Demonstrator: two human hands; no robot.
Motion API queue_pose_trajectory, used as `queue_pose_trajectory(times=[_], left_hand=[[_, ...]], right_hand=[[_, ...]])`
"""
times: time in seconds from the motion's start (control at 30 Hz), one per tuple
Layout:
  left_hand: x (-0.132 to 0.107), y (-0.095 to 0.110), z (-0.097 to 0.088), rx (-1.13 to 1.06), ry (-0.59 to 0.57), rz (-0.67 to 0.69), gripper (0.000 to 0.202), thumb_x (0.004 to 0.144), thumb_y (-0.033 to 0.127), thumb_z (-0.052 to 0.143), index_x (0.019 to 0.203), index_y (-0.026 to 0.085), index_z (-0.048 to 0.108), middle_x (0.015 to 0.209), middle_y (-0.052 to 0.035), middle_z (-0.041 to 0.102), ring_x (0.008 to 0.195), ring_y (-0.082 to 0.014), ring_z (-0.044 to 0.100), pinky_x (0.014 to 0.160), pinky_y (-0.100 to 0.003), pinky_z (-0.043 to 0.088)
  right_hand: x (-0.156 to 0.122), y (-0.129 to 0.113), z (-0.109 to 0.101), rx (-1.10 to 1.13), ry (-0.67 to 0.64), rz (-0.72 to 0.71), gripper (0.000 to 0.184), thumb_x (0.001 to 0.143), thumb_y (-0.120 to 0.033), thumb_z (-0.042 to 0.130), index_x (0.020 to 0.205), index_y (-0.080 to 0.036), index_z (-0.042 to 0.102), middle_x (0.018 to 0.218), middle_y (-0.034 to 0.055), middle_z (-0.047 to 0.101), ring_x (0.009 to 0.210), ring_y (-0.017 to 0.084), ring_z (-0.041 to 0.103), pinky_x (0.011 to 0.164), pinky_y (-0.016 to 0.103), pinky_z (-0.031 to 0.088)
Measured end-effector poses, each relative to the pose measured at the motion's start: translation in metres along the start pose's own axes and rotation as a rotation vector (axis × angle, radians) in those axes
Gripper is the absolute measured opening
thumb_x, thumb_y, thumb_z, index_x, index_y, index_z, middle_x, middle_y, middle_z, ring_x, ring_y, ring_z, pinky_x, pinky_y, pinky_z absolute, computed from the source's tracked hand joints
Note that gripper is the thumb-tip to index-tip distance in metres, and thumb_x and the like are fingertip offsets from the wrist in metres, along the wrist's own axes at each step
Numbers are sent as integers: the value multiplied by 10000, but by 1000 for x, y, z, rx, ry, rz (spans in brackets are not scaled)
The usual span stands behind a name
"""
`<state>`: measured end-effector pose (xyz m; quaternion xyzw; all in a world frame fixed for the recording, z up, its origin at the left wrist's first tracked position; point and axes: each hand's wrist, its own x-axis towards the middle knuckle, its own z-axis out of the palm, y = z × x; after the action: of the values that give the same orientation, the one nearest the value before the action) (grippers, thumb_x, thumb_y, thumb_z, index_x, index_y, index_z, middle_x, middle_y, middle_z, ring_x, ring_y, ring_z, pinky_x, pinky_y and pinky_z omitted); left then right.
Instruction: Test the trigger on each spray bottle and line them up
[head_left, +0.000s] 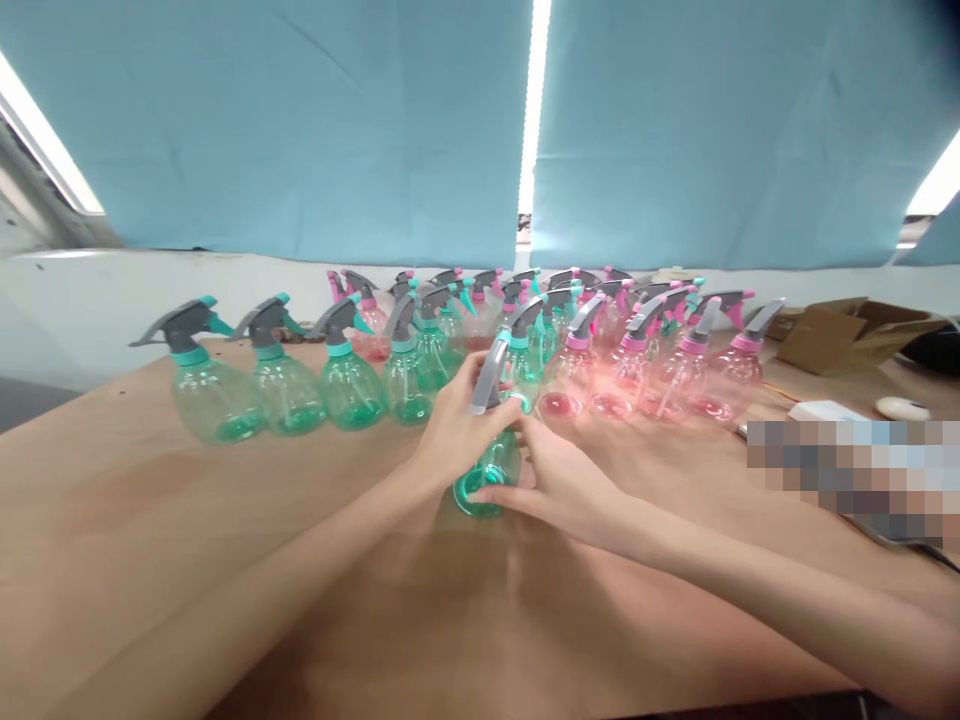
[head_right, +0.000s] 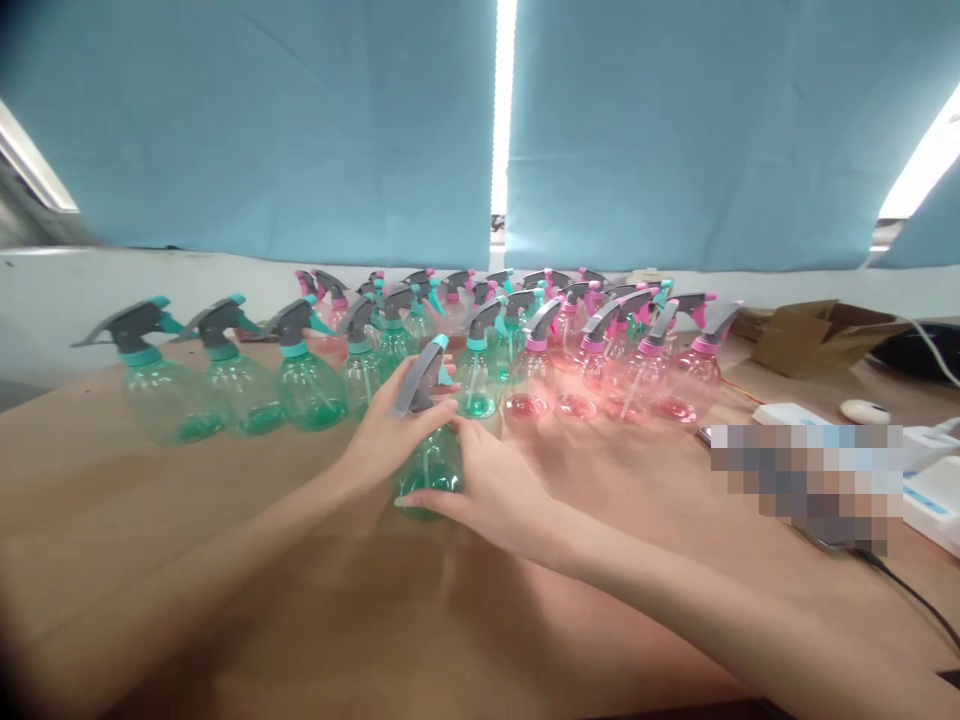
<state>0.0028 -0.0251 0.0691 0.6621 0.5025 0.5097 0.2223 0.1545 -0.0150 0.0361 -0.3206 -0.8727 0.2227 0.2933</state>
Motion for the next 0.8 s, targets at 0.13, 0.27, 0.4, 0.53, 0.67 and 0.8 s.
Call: queue_pose_trajectory(times=[0.13, 0.27, 0.4, 0.53, 0.67, 0.8], left_hand=[[-3, -3, -11, 68, 19, -22, 392, 775, 189, 600, 1152, 248, 512, 1114, -39, 629, 985, -202, 633, 847, -363, 498], [-4, -10, -24, 47, 41, -17, 420, 775, 211, 614, 1178, 242, 499, 1174, -59, 609, 1028, -220, 635, 843, -367, 508], [-6, -14, -35, 59, 29, -13, 543, 766, 221, 643, 1270, 228, 441, 1179, -82, 610, 1088, -245, 611, 904, -404, 494], [-18, -22, -49, 75, 6, 26, 644, 810, 298, 626, 1379, 235, 331, 1395, -122, 444, 1207, -255, 531, 989, -432, 463], [-45, -51, -69, 275, 23, 263, 601, 829, 293, 616, 1355, 239, 332, 1350, -119, 420, 1213, -249, 516, 1010, -438, 450], [-69, -76, -83, 440, 0, 235, 383, 863, 235, 560, 1219, 216, 421, 1210, -101, 514, 1060, -215, 587, 911, -422, 513]], right_hand=[[8, -6, 20, -118, 41, 43, 674, 756, -669, 603, 1198, -181, 459, 1020, 136, 650, 955, 352, 642, 688, 467, 537], [18, -18, 31, -186, 60, 51, 605, 792, -607, 596, 1178, -166, 446, 1053, 158, 630, 949, 345, 644, 679, 444, 528], [26, -28, 34, -189, 53, 44, 556, 789, -540, 632, 1160, -166, 455, 1047, 140, 629, 953, 320, 639, 695, 415, 519], [33, -27, 33, -190, 24, 32, 534, 791, -519, 627, 1161, -168, 470, 1074, 127, 632, 989, 317, 625, 738, 422, 508], [49, -16, 31, -254, 19, 9, 616, 797, -504, 623, 1263, -148, 434, 1169, 155, 606, 1103, 331, 573, 839, 451, 482], [69, -3, 29, -365, 20, 63, 722, 747, -631, 626, 1230, -116, 480, 1152, 194, 608, 1116, 370, 550, 835, 469, 475]])
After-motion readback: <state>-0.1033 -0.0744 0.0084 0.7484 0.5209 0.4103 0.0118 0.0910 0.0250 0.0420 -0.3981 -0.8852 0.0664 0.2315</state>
